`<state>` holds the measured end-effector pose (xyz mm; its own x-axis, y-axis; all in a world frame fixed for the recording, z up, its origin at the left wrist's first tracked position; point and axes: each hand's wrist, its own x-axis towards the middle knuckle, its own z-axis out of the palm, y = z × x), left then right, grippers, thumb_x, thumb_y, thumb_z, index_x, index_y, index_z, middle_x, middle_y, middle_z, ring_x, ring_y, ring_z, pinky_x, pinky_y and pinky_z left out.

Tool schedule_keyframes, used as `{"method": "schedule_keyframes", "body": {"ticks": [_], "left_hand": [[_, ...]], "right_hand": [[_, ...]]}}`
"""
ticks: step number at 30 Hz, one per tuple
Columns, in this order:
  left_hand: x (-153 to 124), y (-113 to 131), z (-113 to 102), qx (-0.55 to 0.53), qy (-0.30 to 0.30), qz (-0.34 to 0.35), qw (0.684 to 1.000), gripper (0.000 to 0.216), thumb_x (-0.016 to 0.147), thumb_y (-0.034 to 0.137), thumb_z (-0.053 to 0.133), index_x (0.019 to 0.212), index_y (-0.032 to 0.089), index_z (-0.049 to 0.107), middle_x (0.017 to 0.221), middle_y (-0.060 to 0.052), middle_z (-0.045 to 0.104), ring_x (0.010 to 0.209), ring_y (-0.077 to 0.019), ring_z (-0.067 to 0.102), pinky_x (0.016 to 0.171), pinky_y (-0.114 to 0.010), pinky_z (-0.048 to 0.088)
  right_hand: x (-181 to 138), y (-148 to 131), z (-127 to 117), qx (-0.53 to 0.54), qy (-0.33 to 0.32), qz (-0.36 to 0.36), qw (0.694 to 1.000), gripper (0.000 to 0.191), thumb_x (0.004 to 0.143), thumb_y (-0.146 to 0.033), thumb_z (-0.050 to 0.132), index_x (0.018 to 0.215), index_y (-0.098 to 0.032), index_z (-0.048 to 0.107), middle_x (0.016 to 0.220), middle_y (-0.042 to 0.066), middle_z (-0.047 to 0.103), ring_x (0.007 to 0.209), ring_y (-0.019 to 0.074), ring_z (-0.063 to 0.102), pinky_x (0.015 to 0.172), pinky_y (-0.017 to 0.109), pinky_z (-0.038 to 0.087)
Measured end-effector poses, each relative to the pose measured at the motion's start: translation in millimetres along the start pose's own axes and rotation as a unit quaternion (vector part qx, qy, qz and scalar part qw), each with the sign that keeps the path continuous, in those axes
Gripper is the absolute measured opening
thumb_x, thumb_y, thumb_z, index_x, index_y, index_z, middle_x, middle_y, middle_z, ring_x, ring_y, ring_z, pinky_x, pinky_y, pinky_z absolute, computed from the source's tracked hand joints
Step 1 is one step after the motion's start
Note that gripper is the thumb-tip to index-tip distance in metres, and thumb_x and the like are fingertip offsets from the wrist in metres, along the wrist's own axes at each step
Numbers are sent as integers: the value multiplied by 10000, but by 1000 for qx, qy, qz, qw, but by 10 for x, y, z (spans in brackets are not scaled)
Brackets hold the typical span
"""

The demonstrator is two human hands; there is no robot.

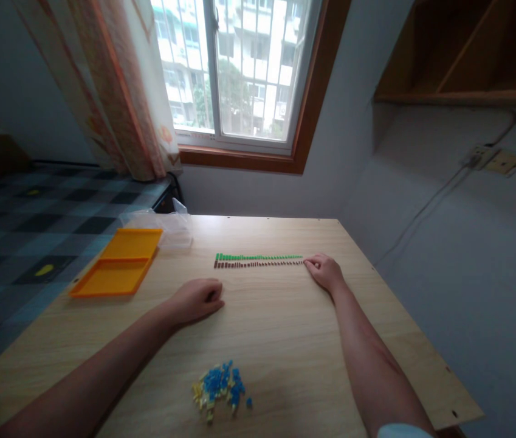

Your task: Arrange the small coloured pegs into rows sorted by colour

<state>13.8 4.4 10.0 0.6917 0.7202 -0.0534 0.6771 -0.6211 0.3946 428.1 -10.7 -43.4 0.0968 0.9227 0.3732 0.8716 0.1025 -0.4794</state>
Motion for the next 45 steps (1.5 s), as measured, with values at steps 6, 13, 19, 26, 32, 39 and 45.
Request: {"method": "schedule_keyframes", "body": {"ticks": [6,13,19,26,32,39,45], "left_hand": [[11,-16,10,3,-6,-2,1000,206,777,335,581,669,204,464,718,8,574,664,-155,486,596,-276,287],[24,-11,-23,-17,-18,1,1000,265,780,422,589,664,202,497,672,17,563,639,-146,472,577,-276,280],[52,-2,-44,-30,-46,-4,998,328,769,491,597,659,194,510,669,14,566,633,-142,470,570,-270,279],[20,-12,-20,-23,-54,27,998,353,783,525,588,684,191,530,722,0,560,660,-147,476,595,-273,311],[-54,-13,14,-71,-36,69,994,348,803,521,590,719,184,563,794,-20,565,760,-173,519,664,-279,367],[-153,77,-20,-51,-90,84,991,378,764,571,665,768,197,612,838,-24,602,830,-194,534,735,-286,379],[-346,323,85,1,-53,86,995,372,755,550,699,715,205,565,775,-7,590,792,-192,529,741,-306,346]], "right_hand": [[5,81,17,55,31,24,998,329,834,-432,579,865,-178,786,916,99,757,692,199,607,684,323,486],[13,206,-23,157,85,115,977,474,819,-483,534,997,-101,751,788,101,713,607,175,562,564,295,447],[-69,39,-41,238,75,151,957,509,820,-567,512,922,-110,714,516,-19,489,430,115,362,408,251,284],[-575,-615,16,295,-51,107,948,403,799,-545,616,641,-175,623,483,-20,436,467,116,377,447,253,303],[-900,-1163,147,330,-143,32,933,471,781,-603,653,583,-176,638,605,35,581,617,164,520,593,285,423],[-805,-1594,328,371,-231,-84,895,441,838,-562,645,662,-166,725,639,26,589,632,147,522,631,281,409],[-643,-1669,351,361,-292,-17,886,496,758,-582,709,545,-167,541,521,-35,470,515,93,390,495,237,306]]}}
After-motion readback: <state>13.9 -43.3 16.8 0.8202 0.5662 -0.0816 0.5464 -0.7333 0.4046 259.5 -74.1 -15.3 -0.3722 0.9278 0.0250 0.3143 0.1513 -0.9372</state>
